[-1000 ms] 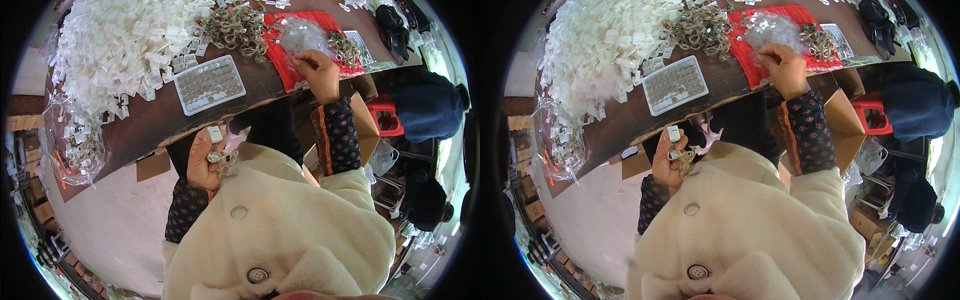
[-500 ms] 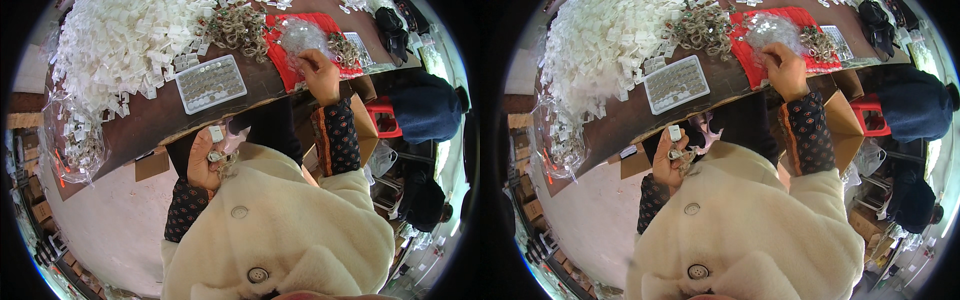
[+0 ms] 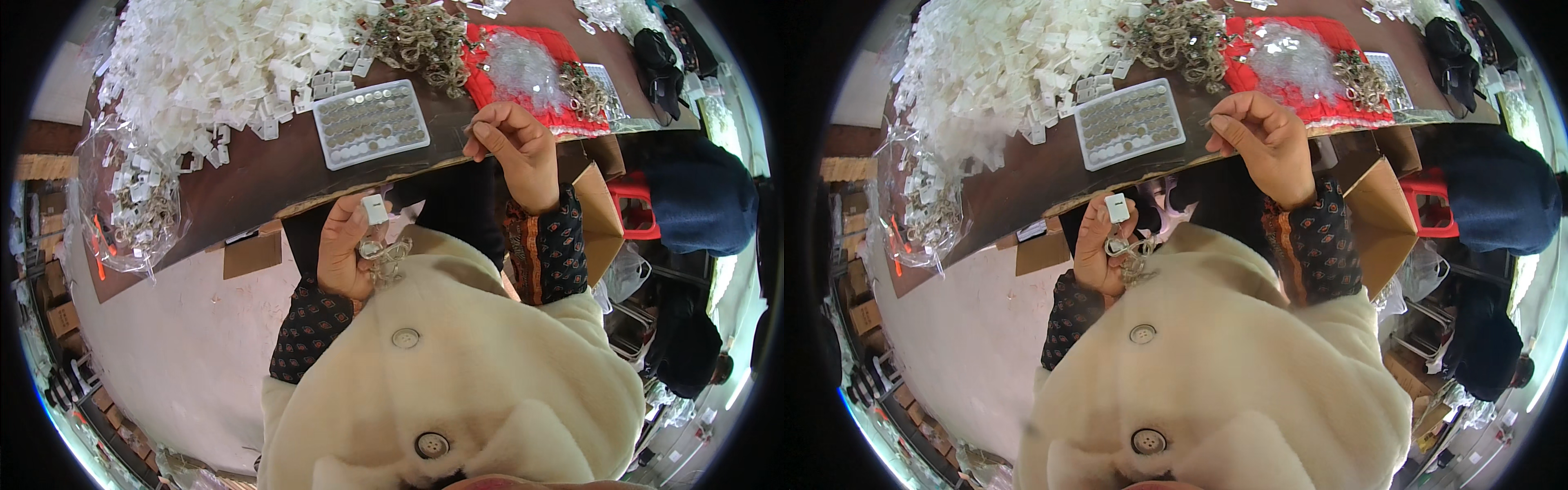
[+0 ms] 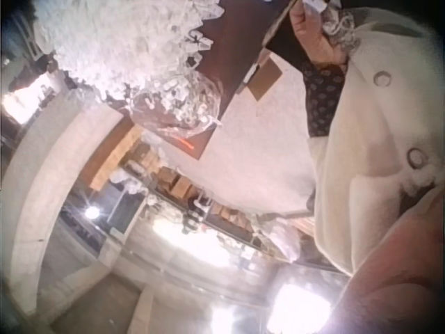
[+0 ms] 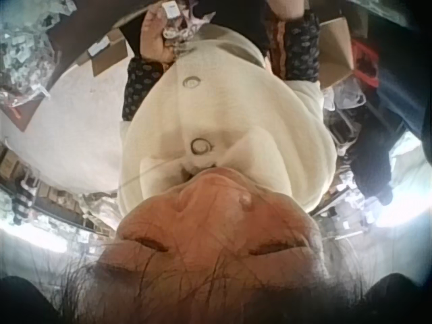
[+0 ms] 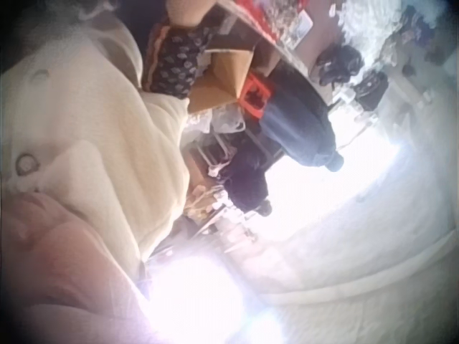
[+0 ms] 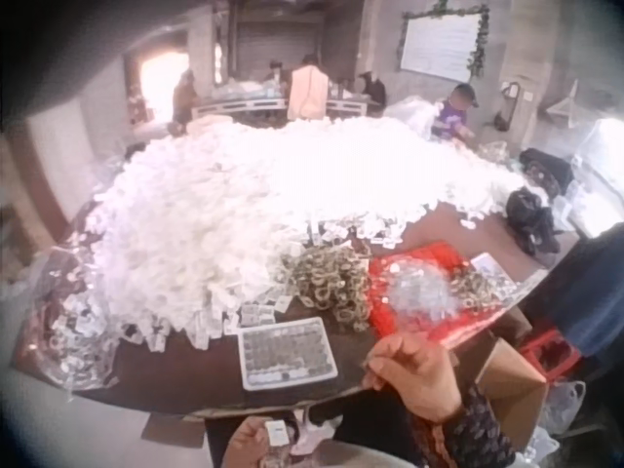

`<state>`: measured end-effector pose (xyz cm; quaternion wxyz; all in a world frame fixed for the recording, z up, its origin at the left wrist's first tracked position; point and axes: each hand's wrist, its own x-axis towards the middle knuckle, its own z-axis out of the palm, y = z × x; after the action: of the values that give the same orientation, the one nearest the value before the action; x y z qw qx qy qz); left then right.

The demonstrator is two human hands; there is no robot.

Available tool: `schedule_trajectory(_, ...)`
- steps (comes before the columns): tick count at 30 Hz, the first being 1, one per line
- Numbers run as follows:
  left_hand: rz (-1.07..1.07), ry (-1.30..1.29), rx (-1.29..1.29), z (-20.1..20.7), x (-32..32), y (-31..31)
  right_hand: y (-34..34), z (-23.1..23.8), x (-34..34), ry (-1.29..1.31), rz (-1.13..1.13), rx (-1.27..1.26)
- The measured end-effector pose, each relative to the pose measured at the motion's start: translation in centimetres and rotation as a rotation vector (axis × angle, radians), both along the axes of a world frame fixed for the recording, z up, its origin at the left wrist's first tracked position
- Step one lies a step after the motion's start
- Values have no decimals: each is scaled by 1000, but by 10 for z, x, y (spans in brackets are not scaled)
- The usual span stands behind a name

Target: The person assembles small electronic components by inserting metal rings into white plastic housings and testing them with a light source. They repeatedly pick up housings and rings, insert the rings, and check for illumination before placing the assembled units on the table.

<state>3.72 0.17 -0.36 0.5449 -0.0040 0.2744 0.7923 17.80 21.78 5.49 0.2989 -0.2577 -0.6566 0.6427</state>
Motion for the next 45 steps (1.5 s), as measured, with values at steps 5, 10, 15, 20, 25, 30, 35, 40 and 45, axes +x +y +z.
schedule_trajectory(5,-62,34,106,3,-6,-5,26,1,9,-148,-291,403)
schedule_trajectory(10,-5,-5,10,6,-3,2,41,-5,11,-350,-365,304)
schedule_trajectory(15,10,102,-13,18,3,6,-35,6,-7,-25,174,253)
schedule_trajectory(20,48,181,28,26,6,3,-69,18,-35,4,296,488)
schedule_trajectory(25,66,171,35,24,4,0,-74,18,-41,-10,301,596)
schedule_trajectory(30,109,135,153,20,4,-1,-75,17,-39,-20,281,602)
schedule_trajectory(35,102,153,105,21,4,-2,-72,20,-37,-34,307,600)
schedule_trajectory(40,85,159,72,22,5,-3,-73,19,-36,-14,320,642)
schedule_trajectory(45,108,235,16,23,7,-4,-78,18,-36,-14,294,661)
